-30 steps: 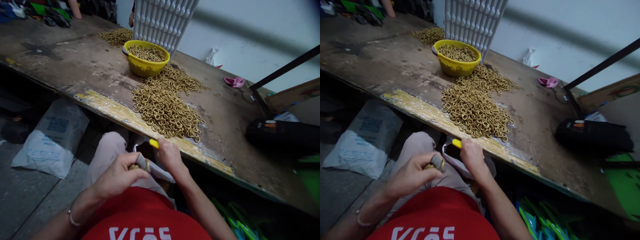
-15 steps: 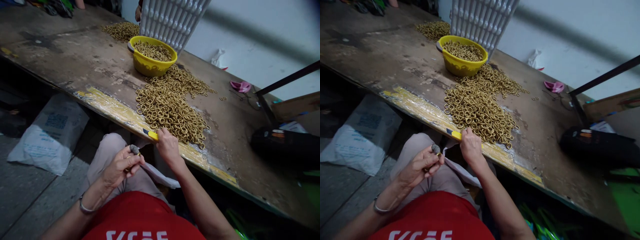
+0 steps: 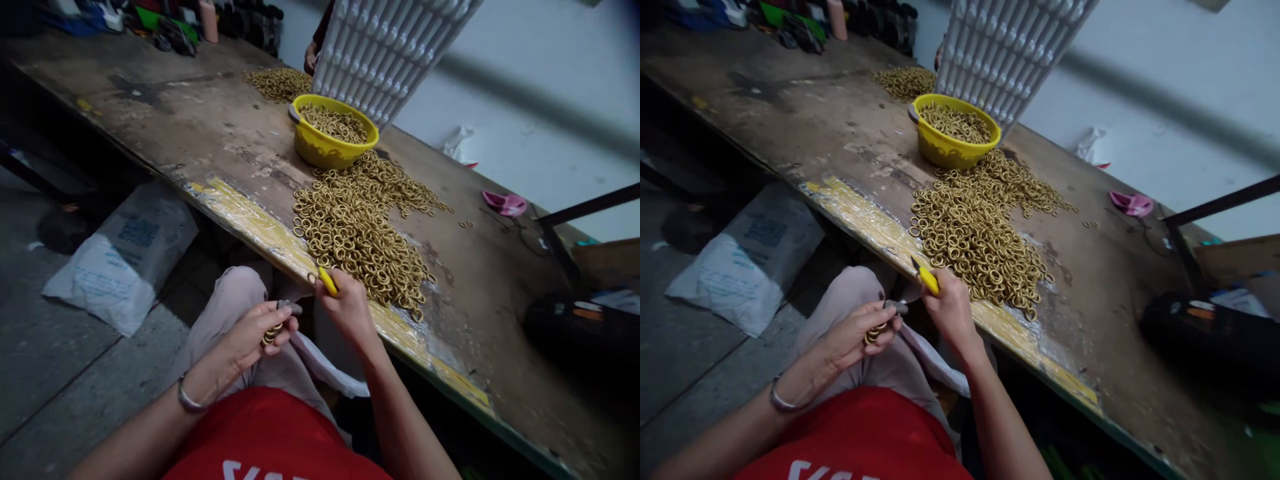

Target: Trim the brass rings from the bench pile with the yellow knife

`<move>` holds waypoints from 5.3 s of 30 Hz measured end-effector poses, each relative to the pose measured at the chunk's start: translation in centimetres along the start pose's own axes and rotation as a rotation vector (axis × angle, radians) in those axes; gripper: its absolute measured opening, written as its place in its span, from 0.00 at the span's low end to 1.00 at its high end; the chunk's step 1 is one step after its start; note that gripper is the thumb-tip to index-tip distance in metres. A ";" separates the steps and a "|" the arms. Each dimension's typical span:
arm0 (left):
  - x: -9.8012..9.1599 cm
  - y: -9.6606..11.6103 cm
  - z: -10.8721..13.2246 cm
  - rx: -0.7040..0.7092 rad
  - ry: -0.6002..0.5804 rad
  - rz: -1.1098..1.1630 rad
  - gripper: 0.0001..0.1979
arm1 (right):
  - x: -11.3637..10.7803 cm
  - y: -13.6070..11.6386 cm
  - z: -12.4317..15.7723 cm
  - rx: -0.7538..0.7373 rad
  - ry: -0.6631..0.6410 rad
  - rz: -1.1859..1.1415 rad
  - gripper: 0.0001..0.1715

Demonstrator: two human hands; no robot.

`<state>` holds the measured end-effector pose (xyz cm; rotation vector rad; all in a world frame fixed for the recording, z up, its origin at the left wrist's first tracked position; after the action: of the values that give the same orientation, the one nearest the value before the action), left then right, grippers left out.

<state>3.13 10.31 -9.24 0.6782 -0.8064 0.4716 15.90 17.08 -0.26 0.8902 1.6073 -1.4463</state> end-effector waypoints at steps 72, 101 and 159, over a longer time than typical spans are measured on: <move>3.4 -1.3 1.6 0.019 -0.119 -0.084 0.11 | 6.0 0.7 8.1 0.446 -0.176 -1.284 0.15; 6.2 0.9 4.7 0.264 -0.084 -0.903 0.08 | -1.6 5.9 7.4 0.206 -0.049 0.580 0.13; 7.9 2.9 3.3 0.531 -0.128 -0.908 0.07 | 0.4 0.7 7.0 -0.006 -0.189 0.385 0.10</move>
<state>4.53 10.98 -0.35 1.4784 -0.4097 -0.2070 17.01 10.24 -1.29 0.9665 1.2212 -1.2123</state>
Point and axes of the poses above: each hand's wrist, its own z-axis away from the middle knuckle, its own x-axis out of the palm, y = z × x, the point moved 9 cm from there along -z, towards the middle knuckle, and after that the axes turned 13 degrees about z, right-handed, at the moved point
